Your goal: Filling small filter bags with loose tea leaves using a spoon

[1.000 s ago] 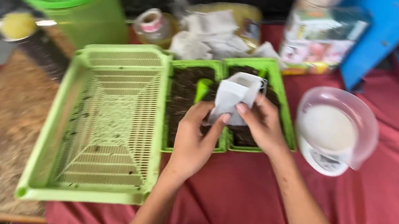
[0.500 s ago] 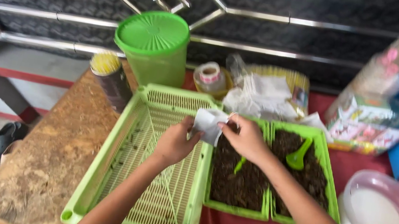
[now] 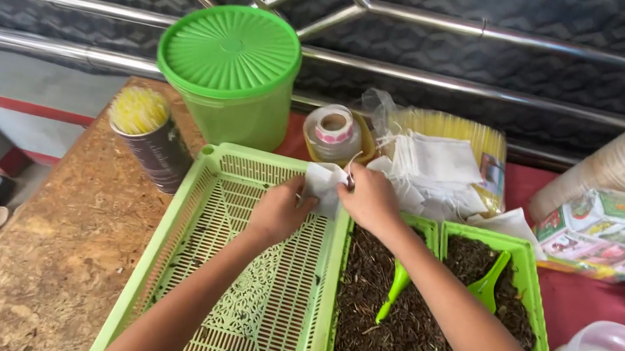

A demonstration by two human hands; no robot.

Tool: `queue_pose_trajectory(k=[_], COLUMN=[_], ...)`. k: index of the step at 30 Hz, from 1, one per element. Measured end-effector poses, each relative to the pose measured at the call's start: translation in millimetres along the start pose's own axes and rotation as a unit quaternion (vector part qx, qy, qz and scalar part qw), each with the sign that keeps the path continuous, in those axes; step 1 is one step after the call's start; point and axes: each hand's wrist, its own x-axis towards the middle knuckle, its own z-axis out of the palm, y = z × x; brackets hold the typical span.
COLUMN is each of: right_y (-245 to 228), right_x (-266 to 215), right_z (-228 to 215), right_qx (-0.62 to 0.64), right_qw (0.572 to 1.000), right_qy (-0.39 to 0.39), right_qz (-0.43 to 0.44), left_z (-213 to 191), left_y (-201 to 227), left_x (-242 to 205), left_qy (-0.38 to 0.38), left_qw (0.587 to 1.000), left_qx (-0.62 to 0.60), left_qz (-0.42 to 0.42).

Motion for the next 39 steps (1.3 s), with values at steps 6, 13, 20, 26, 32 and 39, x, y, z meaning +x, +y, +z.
queue_pose_trajectory(k=[6, 13, 20, 26, 32, 39], right_y=[0.3, -0.9, 90.2, 124.3, 128.6, 130.5], right_x=[2.4, -24.8, -42.8, -53.2, -52.0, -56.0], right_z=[-16.3, -37.4, -120.0, -120.5, -113.4, -105.2], right_qx=[0.044, 0.017, -0.206, -0.286, -0.286, -0.25], right_qw=[0.999, 0.991, 0.951, 0.932, 0.902, 0.92], right_qy=[-0.009, 0.12, 0.217, 0.203, 0.291, 0.271], right_qz=[-0.002, -0.059, -0.073, -0.092, -0.14, -0.133], left_z=[6.3, 12.4, 36.7, 72.0, 121.7, 99.7], left_y=[3.2, 15.7, 60.5, 131.6, 130.1, 136.3], left_x=[-3.4, -20.9, -20.4, 28.8, 86.4, 65.2], left_qy=[0.027, 0.068, 0.248, 0.251, 0.221, 0.372], left_qw=[1.0, 0.996, 0.907, 0.858, 0.852, 0.739], left_qx=[0.005, 0.036, 0.301, 0.314, 0.353, 0.386], left_qz=[0.008, 0.048, 0.16, 0.319, 0.317, 0.409])
